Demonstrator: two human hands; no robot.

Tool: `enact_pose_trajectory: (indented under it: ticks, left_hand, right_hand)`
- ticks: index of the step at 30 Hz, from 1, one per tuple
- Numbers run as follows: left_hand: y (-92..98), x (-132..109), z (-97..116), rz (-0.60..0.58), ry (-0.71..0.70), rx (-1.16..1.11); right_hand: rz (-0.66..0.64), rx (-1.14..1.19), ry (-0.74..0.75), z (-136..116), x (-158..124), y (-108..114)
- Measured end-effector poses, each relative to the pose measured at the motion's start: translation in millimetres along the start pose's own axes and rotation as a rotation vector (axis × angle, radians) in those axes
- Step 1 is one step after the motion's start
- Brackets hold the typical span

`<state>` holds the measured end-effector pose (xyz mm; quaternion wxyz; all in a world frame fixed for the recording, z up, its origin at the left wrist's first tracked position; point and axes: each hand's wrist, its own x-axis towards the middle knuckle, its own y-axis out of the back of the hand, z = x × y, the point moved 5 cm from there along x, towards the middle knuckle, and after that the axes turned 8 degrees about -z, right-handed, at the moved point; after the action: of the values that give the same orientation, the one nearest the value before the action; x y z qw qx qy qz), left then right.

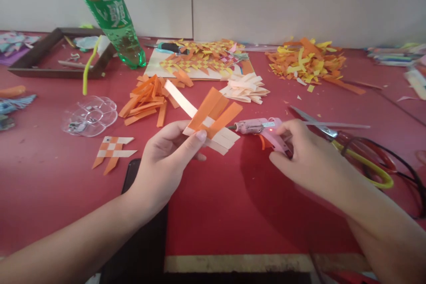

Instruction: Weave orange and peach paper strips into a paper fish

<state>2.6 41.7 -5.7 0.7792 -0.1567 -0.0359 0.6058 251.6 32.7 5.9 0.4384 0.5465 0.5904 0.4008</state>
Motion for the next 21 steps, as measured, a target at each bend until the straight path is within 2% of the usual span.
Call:
enact_pose_trajectory:
  ticks: [3,6,11,14,17,19,21]
  left_hand:
    - [0.3,-1,0,0.008,-0.016,0.016]
    - [1.4,-1,-2,0.012,-0.012,0.009]
    - [5.9,-3,-1,0.065,-0.075,-0.047]
    - [7.9,-3,1,0.096,-0.126,-0.067]
    - [7.3,-3,0,0.093,-0.103,-0.066]
    - [6.0,-2,-1,0.073,-0.063,-0.057]
    - [4.6,-1,-3,0.045,-0.039,-0.044]
  right_hand:
    - [0.037,0.042,-0.089,4,1,1]
    - [0.196,0.133,-0.131,10,1,5]
    - [0.421,0.307,-0.116,11,-4,7]
    - [0.660,0.418,-0.007,5,-9,15]
    - [0.855,0.460,0.138,0,-15,24]
    - [0.863,0.371,0.118,1,-16,27]
    - [0.808,0.297,0.048,4,-17,27]
